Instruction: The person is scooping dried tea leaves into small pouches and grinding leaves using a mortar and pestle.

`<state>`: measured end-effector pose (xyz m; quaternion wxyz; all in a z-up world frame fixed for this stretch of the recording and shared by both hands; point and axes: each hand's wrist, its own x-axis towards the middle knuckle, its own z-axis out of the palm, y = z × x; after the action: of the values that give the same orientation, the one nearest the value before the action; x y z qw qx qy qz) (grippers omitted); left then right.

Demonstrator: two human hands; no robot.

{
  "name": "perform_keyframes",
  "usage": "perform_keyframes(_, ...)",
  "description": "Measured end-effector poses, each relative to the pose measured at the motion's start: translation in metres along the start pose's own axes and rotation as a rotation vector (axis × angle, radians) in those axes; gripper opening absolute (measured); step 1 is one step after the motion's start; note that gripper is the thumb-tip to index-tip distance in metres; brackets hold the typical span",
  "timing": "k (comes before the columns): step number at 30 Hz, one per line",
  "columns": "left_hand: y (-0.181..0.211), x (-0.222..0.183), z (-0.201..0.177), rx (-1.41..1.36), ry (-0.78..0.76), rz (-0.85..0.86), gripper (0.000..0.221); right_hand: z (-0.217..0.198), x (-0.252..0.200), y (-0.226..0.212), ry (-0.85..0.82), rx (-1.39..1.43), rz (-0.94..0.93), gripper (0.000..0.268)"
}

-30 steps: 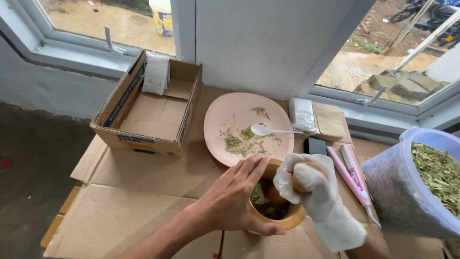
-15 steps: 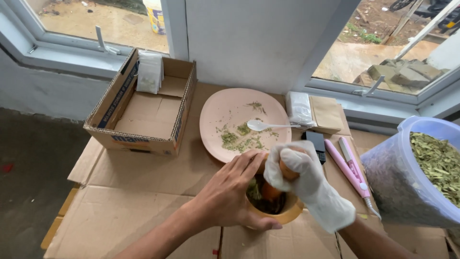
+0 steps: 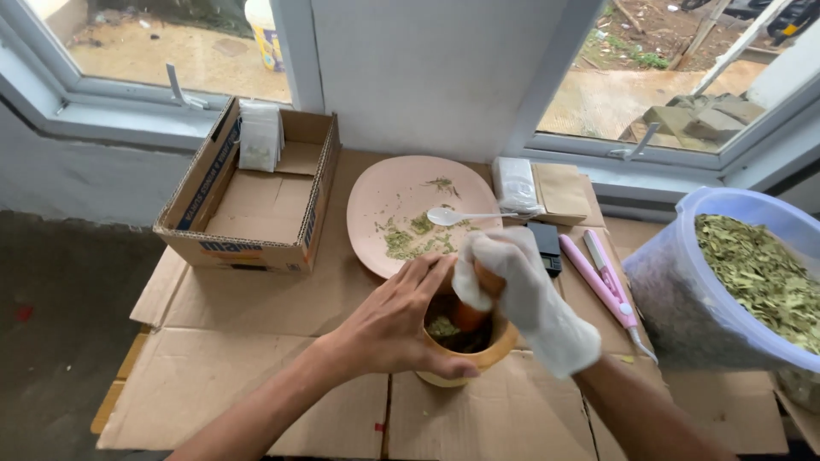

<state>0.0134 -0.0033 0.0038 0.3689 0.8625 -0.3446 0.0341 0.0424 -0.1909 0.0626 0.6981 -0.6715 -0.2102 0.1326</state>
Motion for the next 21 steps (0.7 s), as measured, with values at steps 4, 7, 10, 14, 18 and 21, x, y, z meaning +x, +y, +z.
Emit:
perform_keyframes(4, 0.01, 0.007, -0.015, -0.044, 0.041, -0.015, 0.134, 0.023, 0.011, 0.008, 0.089, 0.107, -0.253, 0.041)
perform_keyframes(7, 0.003, 0.004, -0.009, -0.036, -0.011, -0.045, 0.138, 0.032, 0.006, 0.007, 0.075, 0.222, -0.176, 0.04)
perform_keyframes(10, -0.003, 0.006, -0.009, -0.017, -0.041, -0.076, 0.141, -0.013, 0.002, 0.048, 0.039, 0.093, -0.098, 0.036)
perform_keyframes(14, 0.004, 0.001, -0.01, -0.01, -0.077, -0.107, 0.141, -0.033, -0.008, 0.065, 0.005, -0.173, -0.062, 0.03)
perform_keyframes(18, 0.008, 0.006, -0.019, -0.009, -0.095, -0.103, 0.143, -0.017, -0.013, 0.055, 0.037, -0.169, -0.074, 0.03)
perform_keyframes(21, 0.012, 0.006, -0.015, -0.042, -0.101, -0.117, 0.138, -0.004, -0.028, 0.051, 0.08, -0.166, -0.049, 0.031)
